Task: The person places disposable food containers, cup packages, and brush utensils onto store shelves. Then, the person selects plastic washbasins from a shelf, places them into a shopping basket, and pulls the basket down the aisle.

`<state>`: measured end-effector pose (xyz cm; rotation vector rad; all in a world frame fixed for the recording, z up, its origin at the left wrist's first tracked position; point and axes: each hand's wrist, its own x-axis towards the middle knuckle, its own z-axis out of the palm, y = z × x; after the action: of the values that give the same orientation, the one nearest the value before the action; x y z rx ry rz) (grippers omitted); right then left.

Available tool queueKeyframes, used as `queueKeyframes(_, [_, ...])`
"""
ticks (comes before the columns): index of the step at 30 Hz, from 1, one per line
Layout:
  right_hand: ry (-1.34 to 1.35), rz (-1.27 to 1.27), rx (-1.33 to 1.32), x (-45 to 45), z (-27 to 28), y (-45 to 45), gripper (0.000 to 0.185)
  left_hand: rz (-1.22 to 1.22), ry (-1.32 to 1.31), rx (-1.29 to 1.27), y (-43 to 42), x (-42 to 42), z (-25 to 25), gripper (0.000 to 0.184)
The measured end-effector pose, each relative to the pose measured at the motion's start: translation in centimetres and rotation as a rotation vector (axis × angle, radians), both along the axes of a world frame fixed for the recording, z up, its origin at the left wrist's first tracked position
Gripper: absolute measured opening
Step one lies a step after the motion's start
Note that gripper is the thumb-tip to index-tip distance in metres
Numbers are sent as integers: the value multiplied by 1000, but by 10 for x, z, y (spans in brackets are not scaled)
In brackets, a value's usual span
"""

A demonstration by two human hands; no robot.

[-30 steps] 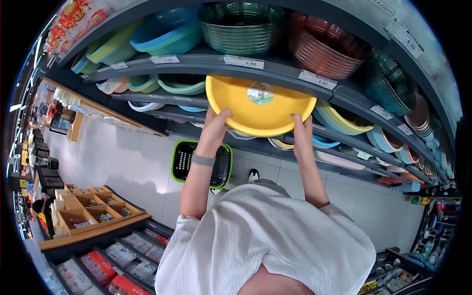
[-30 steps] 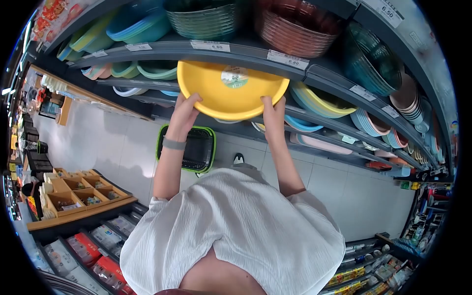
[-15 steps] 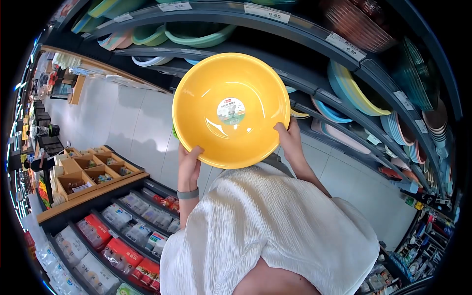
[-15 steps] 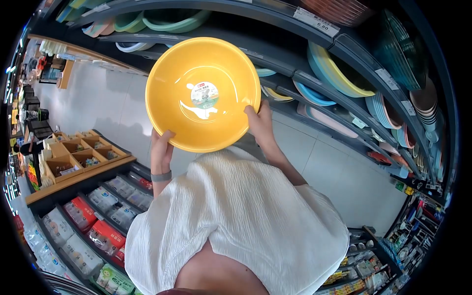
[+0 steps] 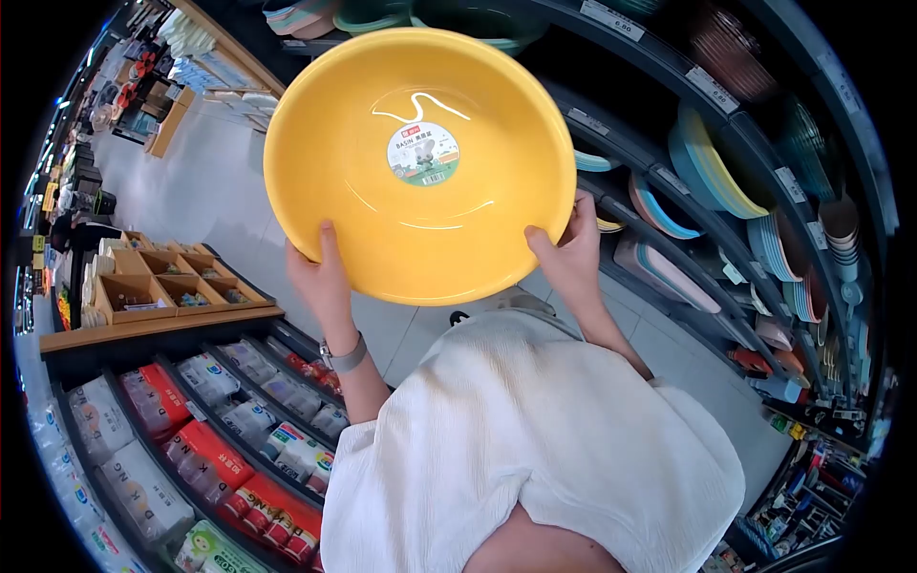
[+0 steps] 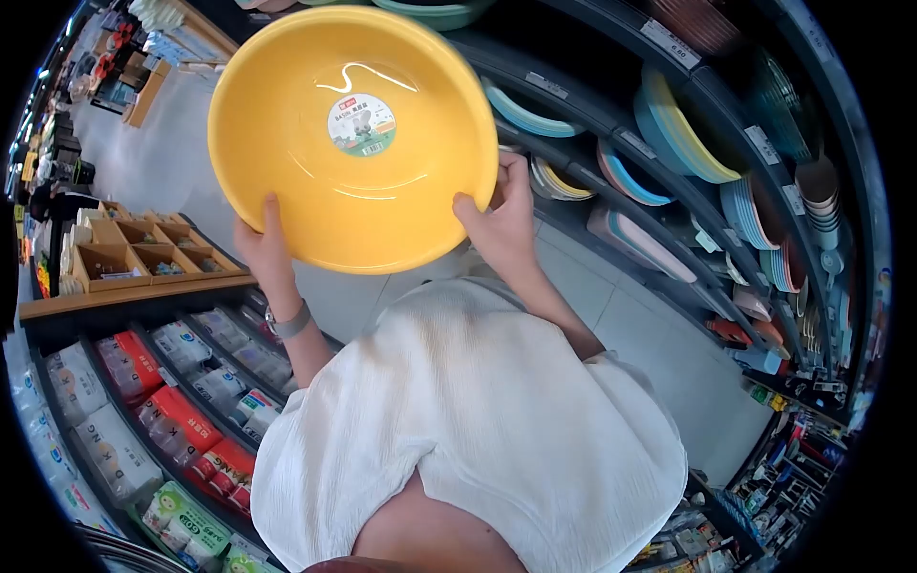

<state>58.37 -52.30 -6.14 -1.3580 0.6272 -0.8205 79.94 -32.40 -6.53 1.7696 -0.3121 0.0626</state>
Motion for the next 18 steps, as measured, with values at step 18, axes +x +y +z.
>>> queueKeyframes(18, [267, 127, 21, -16, -17, 68, 29, 22, 66, 44, 84, 7, -78, 32])
